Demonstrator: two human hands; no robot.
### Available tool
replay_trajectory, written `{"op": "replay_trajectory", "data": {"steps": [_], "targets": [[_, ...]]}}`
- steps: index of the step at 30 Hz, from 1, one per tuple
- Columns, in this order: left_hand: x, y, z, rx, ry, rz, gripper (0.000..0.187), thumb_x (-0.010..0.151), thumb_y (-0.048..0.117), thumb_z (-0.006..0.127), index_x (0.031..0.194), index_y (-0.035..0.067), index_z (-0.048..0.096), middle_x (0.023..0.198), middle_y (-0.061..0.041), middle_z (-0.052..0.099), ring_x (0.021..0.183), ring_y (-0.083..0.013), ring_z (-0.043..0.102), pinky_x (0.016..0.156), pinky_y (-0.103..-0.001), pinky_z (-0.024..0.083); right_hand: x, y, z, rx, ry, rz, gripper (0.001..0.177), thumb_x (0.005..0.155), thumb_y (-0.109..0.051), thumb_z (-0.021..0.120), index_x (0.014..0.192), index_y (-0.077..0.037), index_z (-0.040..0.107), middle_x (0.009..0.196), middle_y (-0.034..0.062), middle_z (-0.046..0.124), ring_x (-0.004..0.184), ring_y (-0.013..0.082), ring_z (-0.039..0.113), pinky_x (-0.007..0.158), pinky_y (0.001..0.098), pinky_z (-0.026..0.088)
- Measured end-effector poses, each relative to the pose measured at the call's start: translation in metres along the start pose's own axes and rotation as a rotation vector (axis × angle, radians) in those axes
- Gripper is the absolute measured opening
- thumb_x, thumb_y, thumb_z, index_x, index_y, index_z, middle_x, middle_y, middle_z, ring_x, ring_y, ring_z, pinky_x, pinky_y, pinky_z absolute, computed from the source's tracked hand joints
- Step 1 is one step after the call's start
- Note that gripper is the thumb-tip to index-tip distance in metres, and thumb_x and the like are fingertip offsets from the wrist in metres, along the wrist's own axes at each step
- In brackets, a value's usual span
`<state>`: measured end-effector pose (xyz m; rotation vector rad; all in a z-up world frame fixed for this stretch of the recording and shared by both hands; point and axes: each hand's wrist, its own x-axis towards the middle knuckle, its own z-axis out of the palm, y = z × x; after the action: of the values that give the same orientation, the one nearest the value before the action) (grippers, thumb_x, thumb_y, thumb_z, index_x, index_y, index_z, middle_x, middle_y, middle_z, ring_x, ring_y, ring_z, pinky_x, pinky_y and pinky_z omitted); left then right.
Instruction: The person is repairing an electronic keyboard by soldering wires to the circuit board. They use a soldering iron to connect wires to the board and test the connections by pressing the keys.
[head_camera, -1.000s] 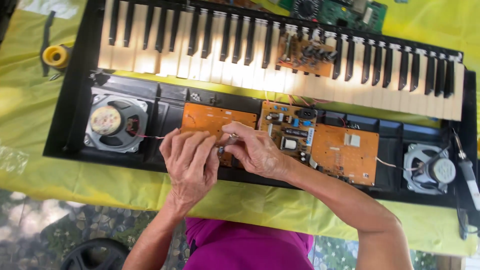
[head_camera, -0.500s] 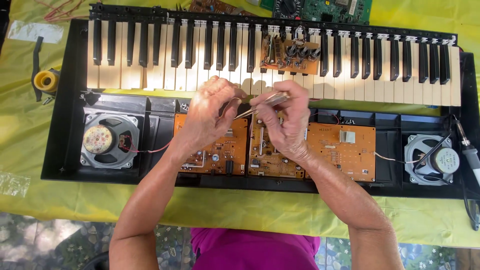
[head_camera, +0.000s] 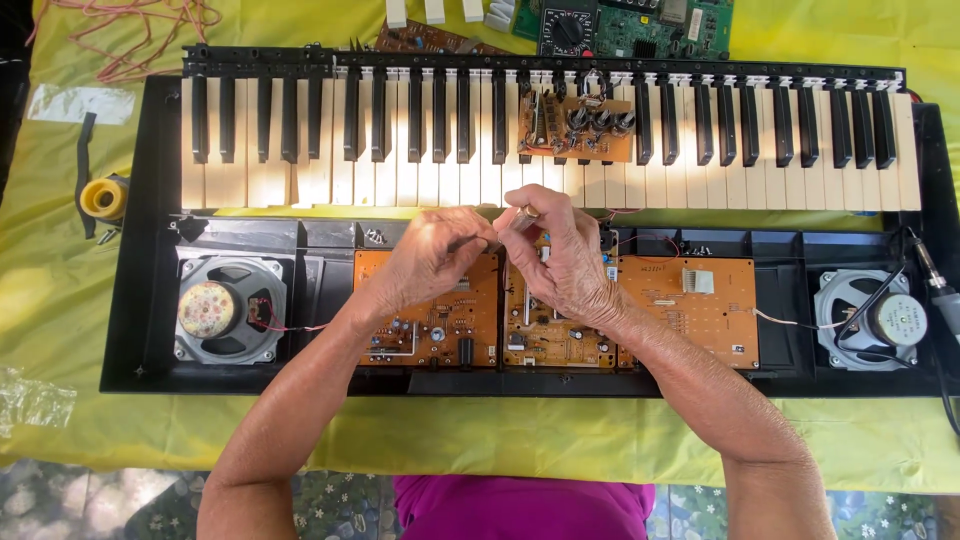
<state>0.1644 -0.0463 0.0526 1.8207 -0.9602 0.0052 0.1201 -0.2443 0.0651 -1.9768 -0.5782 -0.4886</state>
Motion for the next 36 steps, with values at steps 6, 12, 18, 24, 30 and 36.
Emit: {"op": "replay_trajectory", "data": {"steps": [6, 12, 18, 24, 30, 36], "targets": [[-0.007, -0.025, 0.016, -0.052, -0.071, 0.023, 0.014, 0.094, -0.004, 0.062, 0.099, 0.003, 0.073, 0.092, -0.014, 0.075, 0.089, -0.0313, 0.075, 0.083, -0.04, 0.058, -0.006, 0.013, 0.0, 0.086, 0.005, 0.022, 0.034, 0.098, -0.007, 0.068, 0.129, -0.004, 0.053, 0.09, 0.0159, 0.072, 0.073, 0.0278, 0.074, 0.07, 0.0395, 0.063], [-0.012, -0.051, 0.021, -0.161, -0.058, -0.013, 0.017, 0.095, -0.002, 0.062, 0.096, 0.008, 0.075, 0.091, -0.009, 0.076, 0.085, -0.0279, 0.074, 0.076, -0.037, 0.059, -0.008, 0.018, 0.003, 0.117, 0.039, 0.085, 0.035, 0.094, -0.007, 0.072, 0.126, -0.005, 0.058, 0.095, 0.0118, 0.075, 0.071, 0.0209, 0.071, 0.066, 0.0315, 0.061], [-0.008, -0.041, 0.003, -0.202, -0.056, -0.082, 0.026, 0.091, -0.009, 0.054, 0.099, 0.002, 0.077, 0.09, -0.016, 0.077, 0.083, -0.0294, 0.075, 0.078, -0.037, 0.062, 0.002, -0.006, 0.004, 0.159, 0.084, 0.042, 0.026, 0.098, -0.003, 0.066, 0.122, -0.002, 0.057, 0.097, 0.0131, 0.077, 0.079, 0.0263, 0.077, 0.069, 0.0372, 0.063], [0.002, -0.013, -0.026, -0.178, -0.048, -0.081, 0.027, 0.092, -0.009, 0.052, 0.105, -0.002, 0.075, 0.094, -0.021, 0.075, 0.084, -0.0306, 0.073, 0.078, -0.04, 0.061, -0.004, 0.006, 0.008, 0.101, 0.097, -0.118, 0.019, 0.099, -0.001, 0.065, 0.113, -0.004, 0.052, 0.1, 0.0168, 0.074, 0.082, 0.0307, 0.074, 0.07, 0.0396, 0.061], [0.007, 0.009, -0.031, -0.06, -0.073, 0.019, 0.014, 0.099, 0.003, 0.062, 0.101, -0.002, 0.075, 0.087, -0.022, 0.075, 0.08, -0.0348, 0.074, 0.077, -0.043, 0.061, -0.005, 0.005, 0.009, 0.131, 0.075, -0.043, 0.023, 0.099, -0.007, 0.069, 0.112, -0.006, 0.05, 0.101, 0.016, 0.075, 0.087, 0.0285, 0.075, 0.076, 0.0374, 0.061], [-0.004, -0.02, -0.02, 0.009, -0.107, 0.017, 0.013, 0.099, 0.003, 0.065, 0.103, -0.003, 0.075, 0.086, -0.02, 0.073, 0.079, -0.0296, 0.072, 0.074, -0.038, 0.061, -0.009, 0.012, 0.01, 0.141, 0.081, 0.004, 0.026, 0.097, -0.006, 0.072, 0.114, -0.004, 0.053, 0.102, 0.0132, 0.077, 0.091, 0.0268, 0.078, 0.08, 0.0361, 0.061]]}}
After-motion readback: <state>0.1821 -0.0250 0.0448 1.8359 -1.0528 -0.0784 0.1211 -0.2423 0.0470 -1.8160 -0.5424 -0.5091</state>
